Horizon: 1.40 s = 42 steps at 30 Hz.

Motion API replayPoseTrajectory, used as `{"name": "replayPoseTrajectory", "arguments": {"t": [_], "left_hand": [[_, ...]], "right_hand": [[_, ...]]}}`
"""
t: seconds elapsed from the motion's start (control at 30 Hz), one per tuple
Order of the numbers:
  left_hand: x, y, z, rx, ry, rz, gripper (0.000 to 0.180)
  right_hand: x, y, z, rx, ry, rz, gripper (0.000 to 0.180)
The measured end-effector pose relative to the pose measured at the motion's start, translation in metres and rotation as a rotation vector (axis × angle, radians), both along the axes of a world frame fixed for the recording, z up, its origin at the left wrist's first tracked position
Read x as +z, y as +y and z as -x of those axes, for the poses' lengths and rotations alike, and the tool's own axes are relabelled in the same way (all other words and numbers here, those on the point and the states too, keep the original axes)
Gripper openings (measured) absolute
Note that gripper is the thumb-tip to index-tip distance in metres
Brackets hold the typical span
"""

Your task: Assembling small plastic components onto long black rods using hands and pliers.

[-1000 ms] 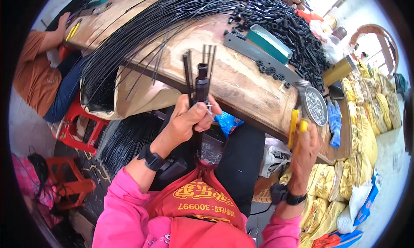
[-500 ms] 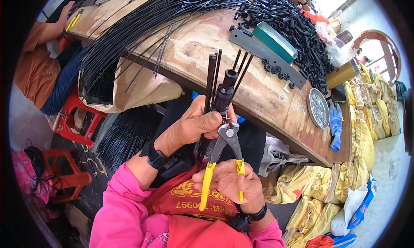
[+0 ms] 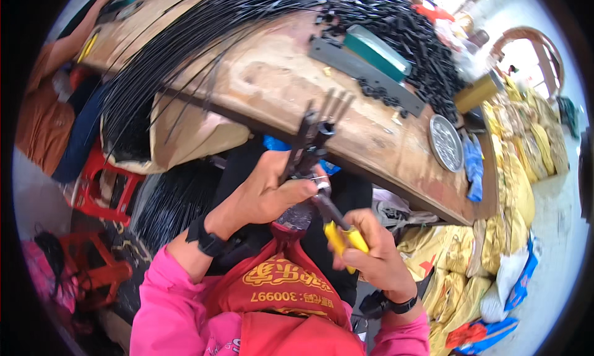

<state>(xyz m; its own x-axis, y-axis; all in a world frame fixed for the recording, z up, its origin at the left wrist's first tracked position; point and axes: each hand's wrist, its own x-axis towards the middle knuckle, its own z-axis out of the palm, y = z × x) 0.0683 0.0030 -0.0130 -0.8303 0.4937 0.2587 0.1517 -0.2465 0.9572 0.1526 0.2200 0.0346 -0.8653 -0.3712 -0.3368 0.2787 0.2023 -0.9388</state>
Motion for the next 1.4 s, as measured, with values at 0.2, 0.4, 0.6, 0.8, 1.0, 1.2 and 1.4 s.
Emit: {"name": "replayPoseTrajectory", "arguments": {"t": [0.2,0.4,0.6,0.8,1.0,1.2,1.4], "left_hand": [[-0.002,0.010,0.000,0.061,-0.054,0.023,0.044],[-0.017,0.000,0.009,-0.055,-0.162,-0.052,0.069],[-0.022,0.005,0.011,-0.135,-0.236,-0.104,0.075],[-0.011,0.020,0.006,-0.064,-0.234,-0.132,0.066],[-0.011,0.022,0.004,-0.016,-0.172,-0.022,0.057],[-0.010,0.018,0.005,-0.083,-0.201,-0.075,0.066],[-0.016,0.019,0.005,-0.174,-0.252,-0.153,0.062]], "right_hand": [[-0.012,0.004,0.013,0.001,0.870,-0.925,0.067],[-0.013,0.014,0.006,0.291,0.192,0.093,0.049],[-0.034,0.020,0.000,0.289,-0.261,0.697,0.032],[-0.016,0.029,0.006,-0.069,0.891,-0.710,0.055],[-0.017,0.029,0.003,0.120,0.450,-0.581,0.058],[-0.030,0.019,-0.013,0.225,-0.140,0.567,0.035],[-0.023,0.040,0.001,0.198,-0.289,0.328,0.032]]}}
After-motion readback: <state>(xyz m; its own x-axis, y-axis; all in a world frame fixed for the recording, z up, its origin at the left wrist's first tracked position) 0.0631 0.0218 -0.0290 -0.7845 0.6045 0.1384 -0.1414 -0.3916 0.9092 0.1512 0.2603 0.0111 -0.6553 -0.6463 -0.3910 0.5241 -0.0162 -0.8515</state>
